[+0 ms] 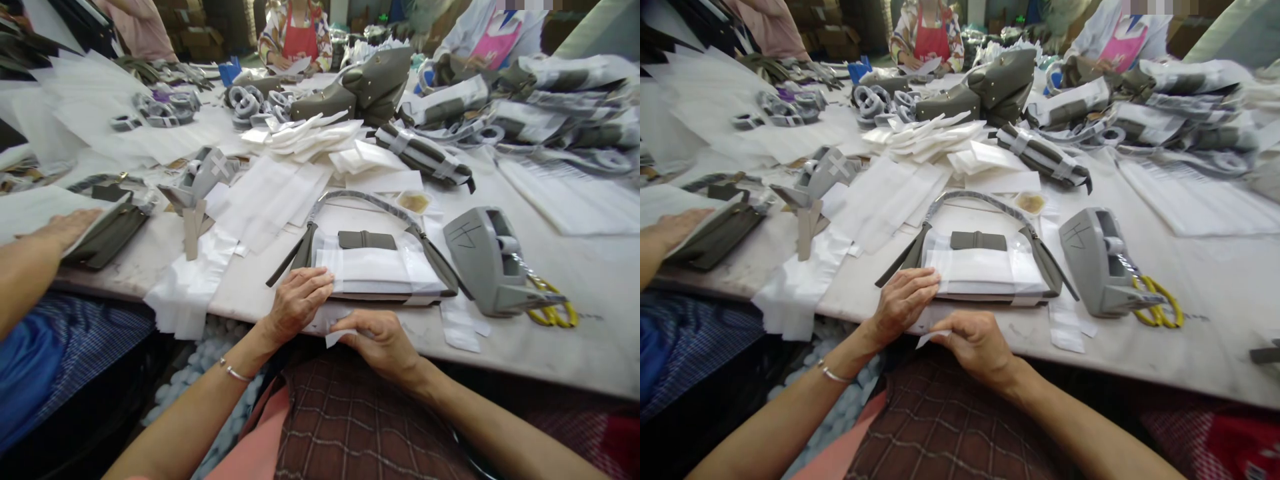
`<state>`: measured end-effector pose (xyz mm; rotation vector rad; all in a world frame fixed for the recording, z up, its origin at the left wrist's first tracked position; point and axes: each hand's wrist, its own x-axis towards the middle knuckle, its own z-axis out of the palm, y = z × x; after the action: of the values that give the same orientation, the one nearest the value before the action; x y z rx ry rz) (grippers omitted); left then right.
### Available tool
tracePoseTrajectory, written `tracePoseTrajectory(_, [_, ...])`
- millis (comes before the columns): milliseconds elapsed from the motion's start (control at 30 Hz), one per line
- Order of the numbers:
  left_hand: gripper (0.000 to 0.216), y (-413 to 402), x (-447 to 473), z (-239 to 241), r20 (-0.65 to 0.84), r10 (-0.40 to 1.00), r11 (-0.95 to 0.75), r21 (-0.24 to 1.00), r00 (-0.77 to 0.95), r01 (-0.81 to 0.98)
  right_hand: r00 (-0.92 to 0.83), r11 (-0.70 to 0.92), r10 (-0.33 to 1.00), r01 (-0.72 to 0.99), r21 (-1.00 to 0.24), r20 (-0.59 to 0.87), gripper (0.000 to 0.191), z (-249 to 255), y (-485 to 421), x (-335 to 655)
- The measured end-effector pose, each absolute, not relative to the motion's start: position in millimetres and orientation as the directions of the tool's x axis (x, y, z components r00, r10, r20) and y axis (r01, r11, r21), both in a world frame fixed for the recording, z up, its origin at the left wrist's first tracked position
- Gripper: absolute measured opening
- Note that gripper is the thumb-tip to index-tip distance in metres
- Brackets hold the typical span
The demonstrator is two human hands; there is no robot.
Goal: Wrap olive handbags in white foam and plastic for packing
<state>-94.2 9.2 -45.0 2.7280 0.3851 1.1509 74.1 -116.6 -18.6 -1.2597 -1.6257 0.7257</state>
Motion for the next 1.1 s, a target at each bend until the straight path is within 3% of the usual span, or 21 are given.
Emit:
tracePoseTrajectory(133, [0.02, 2.7, -94.2, -43.2, 0.663, 0.324, -0.945, 0.26, 0.675, 0.198, -0.077, 0.377, 0.921, 0.433, -0.819, 0.383, 0.014, -14.5, -116.1, 67.8])
tracePoseTrajectory(267, [0.023, -4.0, -95.8, -37.7, 0.638, 0.367, -0.928, 0.3, 0.677, 0.22, -0.244, 0.562, 0.812, 0.575, -0.595, 0.53, 0.024, 9.9, -100.9, 75.6])
tracePoseTrajectory(400, [0.027, -9.3, -99.8, -25.9, 0.539, 0.44, -0.882, 0.41, 0.718, 0.233, -0.243, 0.522, 0.811, 0.71, -0.472, 0.532, 0.017, 31.4, -75.9, 92.6])
tracePoseTrajectory(567, [0.002, -10.8, -89.1, -18.1, 0.459, 0.625, -0.762, 0.536, 0.632, 0.364, -0.209, 0.413, 0.889, 0.748, -0.52, 0.406, 0.016, 27.6, -44.1, 105.4])
tracePoseTrajectory(767, [0.022, -6.8, -65.7, -22.6, 0.445, 0.756, -0.653, 0.57, 0.48, 0.499, -0.19, 0.293, 0.947, 0.84, -0.457, 0.26, 0.016, 14.4, -21.0, 109.9])
tracePoseTrajectory(1100, [0.027, -1.8, -59.0, -22.2, 0.43, 0.783, -0.622, 0.498, 0.451, 0.605, -0.019, -0.001, 0.999, 0.832, -0.554, -0.031, 0.009, 9.0, -5.5, 106.7])
